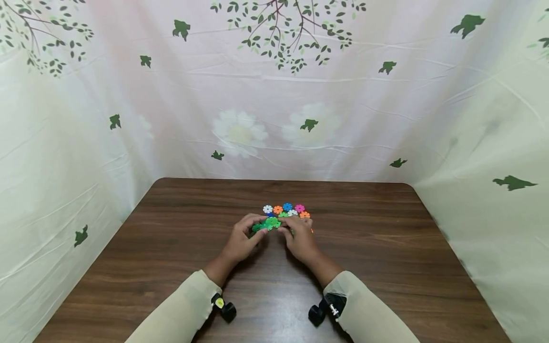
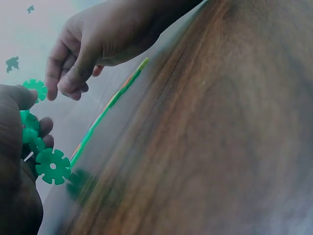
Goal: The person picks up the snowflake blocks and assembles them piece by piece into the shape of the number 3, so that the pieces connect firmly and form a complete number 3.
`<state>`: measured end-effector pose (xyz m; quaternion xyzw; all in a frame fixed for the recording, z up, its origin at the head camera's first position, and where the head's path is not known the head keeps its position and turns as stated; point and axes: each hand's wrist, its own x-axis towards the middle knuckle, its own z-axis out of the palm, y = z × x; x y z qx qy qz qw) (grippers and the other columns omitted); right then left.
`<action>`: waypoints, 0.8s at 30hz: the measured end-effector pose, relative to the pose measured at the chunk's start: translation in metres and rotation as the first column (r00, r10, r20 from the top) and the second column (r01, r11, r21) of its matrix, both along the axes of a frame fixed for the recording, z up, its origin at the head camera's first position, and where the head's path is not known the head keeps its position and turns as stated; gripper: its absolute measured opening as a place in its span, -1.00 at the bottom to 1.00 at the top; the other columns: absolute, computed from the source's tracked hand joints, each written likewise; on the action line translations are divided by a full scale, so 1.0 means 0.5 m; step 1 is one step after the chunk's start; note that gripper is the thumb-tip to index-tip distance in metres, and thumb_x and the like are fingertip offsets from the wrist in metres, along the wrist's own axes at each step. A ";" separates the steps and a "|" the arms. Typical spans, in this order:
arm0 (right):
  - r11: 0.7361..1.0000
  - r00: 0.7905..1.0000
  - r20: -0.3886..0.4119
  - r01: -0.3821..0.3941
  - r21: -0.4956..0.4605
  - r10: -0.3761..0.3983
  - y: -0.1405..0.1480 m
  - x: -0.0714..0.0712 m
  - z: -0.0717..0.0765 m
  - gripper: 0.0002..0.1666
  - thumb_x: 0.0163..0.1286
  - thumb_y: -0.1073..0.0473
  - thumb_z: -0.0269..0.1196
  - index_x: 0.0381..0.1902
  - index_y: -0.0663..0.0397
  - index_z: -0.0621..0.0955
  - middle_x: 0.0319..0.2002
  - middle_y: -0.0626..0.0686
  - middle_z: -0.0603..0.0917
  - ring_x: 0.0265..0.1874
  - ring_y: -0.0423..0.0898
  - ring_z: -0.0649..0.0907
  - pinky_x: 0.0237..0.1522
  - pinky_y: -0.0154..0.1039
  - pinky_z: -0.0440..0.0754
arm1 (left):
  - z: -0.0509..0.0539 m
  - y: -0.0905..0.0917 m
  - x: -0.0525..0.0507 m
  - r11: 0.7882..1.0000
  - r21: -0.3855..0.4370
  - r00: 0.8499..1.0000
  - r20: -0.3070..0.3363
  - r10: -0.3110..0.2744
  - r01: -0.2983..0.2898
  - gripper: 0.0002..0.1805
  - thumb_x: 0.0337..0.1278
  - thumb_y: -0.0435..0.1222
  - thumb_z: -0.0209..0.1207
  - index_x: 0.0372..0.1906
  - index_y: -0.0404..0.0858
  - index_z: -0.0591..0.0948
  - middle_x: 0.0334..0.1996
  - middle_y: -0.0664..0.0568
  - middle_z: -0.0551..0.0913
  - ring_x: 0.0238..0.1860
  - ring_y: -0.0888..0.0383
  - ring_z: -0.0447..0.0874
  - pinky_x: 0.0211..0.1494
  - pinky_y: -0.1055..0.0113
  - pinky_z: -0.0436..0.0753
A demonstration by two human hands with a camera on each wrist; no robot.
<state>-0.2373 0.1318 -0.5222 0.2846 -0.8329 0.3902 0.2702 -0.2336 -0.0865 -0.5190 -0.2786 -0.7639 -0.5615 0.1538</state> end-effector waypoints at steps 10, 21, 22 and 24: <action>0.994 0.987 0.116 0.114 -0.002 -0.113 0.003 -0.004 0.002 -0.56 0.22 0.34 0.59 0.07 0.26 0.77 -0.20 0.19 0.81 -0.04 0.17 0.72 0.13 0.17 0.25 | -0.008 0.001 -0.005 1.000 0.025 0.995 -0.100 0.009 -0.006 -0.60 0.50 -0.49 0.26 0.35 -0.46 0.63 0.17 -0.27 0.70 0.14 -0.15 0.70 0.18 0.15 0.72; 0.977 0.949 0.232 0.204 0.066 -0.214 0.009 -0.010 0.008 -0.56 0.28 0.25 0.61 0.10 0.19 0.77 0.11 0.20 0.76 0.19 0.21 0.58 0.19 0.33 0.19 | -0.008 0.001 -0.006 0.999 0.049 0.998 -0.060 -0.003 0.006 -0.59 0.56 -0.50 0.19 0.38 -0.54 0.54 0.10 -0.33 0.67 0.02 -0.22 0.71 0.15 0.11 0.72; 0.976 0.948 0.234 0.206 0.069 -0.216 0.009 -0.011 0.007 -0.55 0.28 0.25 0.61 0.10 0.19 0.77 0.12 0.20 0.76 0.19 0.21 0.58 0.19 0.33 0.19 | -0.007 0.000 -0.005 0.998 0.055 0.999 -0.041 -0.012 0.014 -0.59 0.57 -0.50 0.18 0.39 -0.56 0.52 0.10 -0.35 0.66 -0.01 -0.24 0.72 0.11 0.13 0.73; 0.975 0.946 0.239 0.209 0.074 -0.221 0.009 -0.012 0.006 -0.55 0.28 0.24 0.61 0.11 0.18 0.77 0.14 0.19 0.75 0.20 0.20 0.56 0.18 0.32 0.18 | -0.003 0.000 -0.003 0.998 0.064 1.000 -0.002 -0.028 0.028 -0.57 0.59 -0.50 0.16 0.40 -0.58 0.48 0.11 -0.39 0.64 -0.07 -0.26 0.75 0.05 0.19 0.75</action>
